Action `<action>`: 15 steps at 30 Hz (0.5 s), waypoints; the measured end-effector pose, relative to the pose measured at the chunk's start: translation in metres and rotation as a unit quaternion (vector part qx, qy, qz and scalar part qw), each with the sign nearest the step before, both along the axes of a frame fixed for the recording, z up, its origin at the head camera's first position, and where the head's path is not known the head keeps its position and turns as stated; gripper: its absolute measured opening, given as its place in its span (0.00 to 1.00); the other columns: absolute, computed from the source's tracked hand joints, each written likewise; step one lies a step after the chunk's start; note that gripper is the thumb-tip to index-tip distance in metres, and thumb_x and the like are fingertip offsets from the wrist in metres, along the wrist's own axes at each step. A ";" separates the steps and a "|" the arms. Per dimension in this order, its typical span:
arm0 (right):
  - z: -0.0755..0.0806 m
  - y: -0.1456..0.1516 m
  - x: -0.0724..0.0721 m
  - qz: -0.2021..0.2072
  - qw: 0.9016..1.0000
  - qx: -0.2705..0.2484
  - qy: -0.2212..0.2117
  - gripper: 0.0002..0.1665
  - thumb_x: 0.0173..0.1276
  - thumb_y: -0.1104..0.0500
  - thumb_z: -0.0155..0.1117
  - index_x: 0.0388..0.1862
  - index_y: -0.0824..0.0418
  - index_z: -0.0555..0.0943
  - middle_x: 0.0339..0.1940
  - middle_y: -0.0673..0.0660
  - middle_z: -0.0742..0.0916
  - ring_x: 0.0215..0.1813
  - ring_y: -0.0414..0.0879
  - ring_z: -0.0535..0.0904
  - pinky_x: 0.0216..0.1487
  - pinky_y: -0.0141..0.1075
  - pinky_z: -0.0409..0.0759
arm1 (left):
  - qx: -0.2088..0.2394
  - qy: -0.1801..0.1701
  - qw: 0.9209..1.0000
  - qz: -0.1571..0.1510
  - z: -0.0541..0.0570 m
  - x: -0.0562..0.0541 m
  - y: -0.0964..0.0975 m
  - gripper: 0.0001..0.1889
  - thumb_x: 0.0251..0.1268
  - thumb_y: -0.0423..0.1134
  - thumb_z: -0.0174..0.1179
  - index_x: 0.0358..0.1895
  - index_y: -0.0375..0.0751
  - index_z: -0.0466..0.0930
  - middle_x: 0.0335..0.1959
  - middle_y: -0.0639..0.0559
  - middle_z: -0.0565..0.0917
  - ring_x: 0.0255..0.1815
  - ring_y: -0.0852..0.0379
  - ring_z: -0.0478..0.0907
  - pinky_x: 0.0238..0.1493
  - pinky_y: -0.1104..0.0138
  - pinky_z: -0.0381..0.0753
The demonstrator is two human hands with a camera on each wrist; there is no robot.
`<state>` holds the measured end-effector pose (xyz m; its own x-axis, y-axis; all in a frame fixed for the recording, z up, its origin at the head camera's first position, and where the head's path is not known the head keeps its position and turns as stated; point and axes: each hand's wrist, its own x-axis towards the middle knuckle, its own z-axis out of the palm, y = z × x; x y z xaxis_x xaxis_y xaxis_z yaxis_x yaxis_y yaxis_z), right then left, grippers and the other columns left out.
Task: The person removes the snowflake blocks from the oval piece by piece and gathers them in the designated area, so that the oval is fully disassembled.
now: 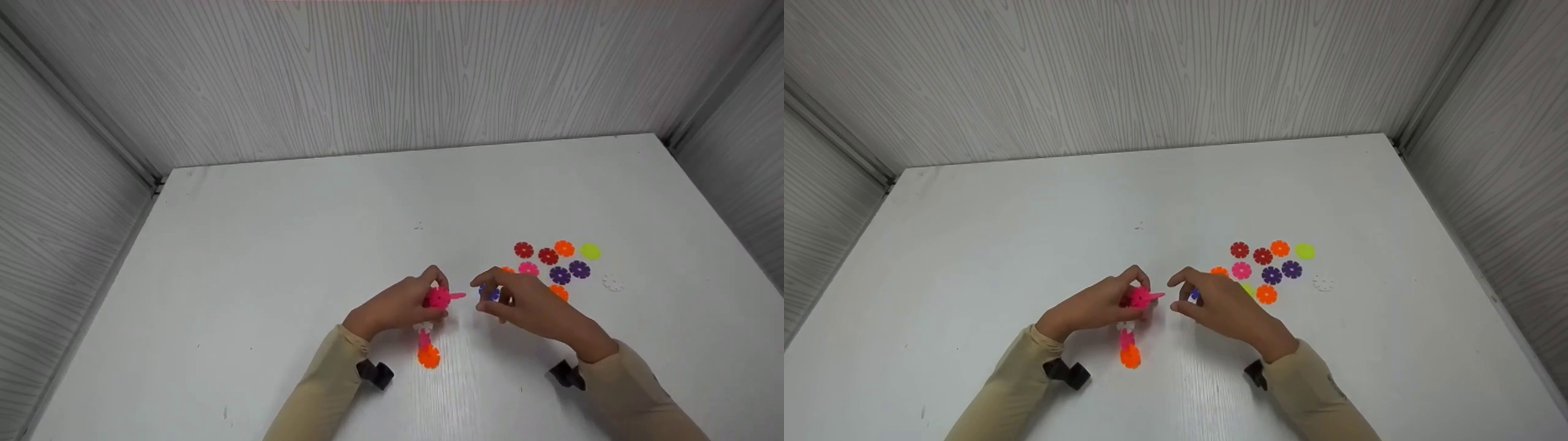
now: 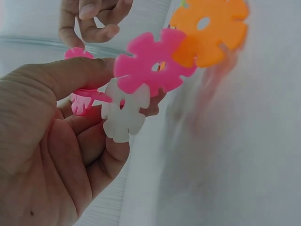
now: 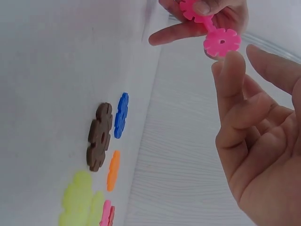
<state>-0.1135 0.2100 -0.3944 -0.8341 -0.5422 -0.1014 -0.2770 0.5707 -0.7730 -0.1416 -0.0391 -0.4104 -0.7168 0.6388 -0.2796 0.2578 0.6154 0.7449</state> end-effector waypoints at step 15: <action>-0.010 -0.013 0.006 0.020 0.995 0.045 0.082 0.17 0.64 0.56 0.67 0.51 0.56 0.78 0.33 0.49 0.86 0.32 0.36 0.76 0.33 0.27 0.78 | -0.013 0.006 1.000 -0.005 -0.001 0.005 0.009 0.23 0.62 0.42 0.64 0.57 0.52 0.65 0.26 0.55 0.76 0.26 0.63 0.71 0.30 0.75 0.73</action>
<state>-0.1079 0.1971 -0.4046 -0.8217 -0.5697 -0.0150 -0.4188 0.6216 -0.6619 -0.1368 -0.0303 -0.4115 -0.7133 0.6390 -0.2880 0.2730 0.6317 0.7255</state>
